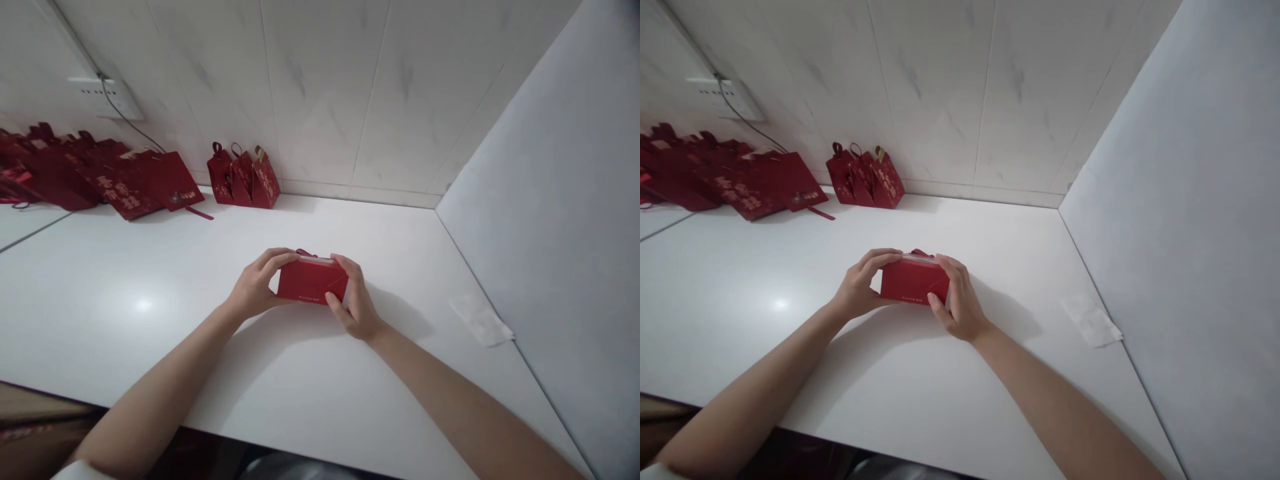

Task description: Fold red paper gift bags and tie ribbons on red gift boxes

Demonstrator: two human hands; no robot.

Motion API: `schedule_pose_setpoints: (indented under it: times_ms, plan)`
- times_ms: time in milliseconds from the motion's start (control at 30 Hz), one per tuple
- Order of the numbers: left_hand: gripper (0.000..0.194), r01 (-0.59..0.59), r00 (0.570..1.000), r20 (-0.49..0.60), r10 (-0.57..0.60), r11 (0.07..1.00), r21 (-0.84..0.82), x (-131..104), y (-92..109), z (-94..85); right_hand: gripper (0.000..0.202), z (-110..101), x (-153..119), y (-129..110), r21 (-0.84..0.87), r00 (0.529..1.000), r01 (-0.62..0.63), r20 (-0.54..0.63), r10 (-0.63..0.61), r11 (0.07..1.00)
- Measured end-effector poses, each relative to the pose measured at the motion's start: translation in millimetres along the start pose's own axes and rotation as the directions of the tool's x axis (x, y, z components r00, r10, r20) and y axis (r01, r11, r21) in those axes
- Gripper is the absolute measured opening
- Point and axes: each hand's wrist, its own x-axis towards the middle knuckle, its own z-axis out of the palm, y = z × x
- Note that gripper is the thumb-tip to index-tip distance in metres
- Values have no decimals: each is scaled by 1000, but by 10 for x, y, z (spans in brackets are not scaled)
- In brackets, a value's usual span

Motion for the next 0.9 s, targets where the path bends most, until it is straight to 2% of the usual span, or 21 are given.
schedule_pose_setpoints:
  times_ms: [167, 333, 600, 900]
  plan:
    - [81, -4, 1000, 18, 4, 1000, 30, -18, 14, 26, 60, 4, 12, -12, -21, 999, -15, -34, 14, 1000]
    - [75, 10, 1000, 15, -10, 1000, -5, -5, 20, 28, 62, 4, 6, -8, -75, 997, 44, -60, -49, 996]
    - [80, 43, 999, -8, -44, 988, -145, 17, 5, 1, 50, -22, -6, 18, -181, 989, 145, 9, -146, 973]
    - [87, -2, 1000, 30, 2, 1000, -10, 27, 19, -45, 36, -6, 5, 17, -275, 972, 219, -19, -233, 936]
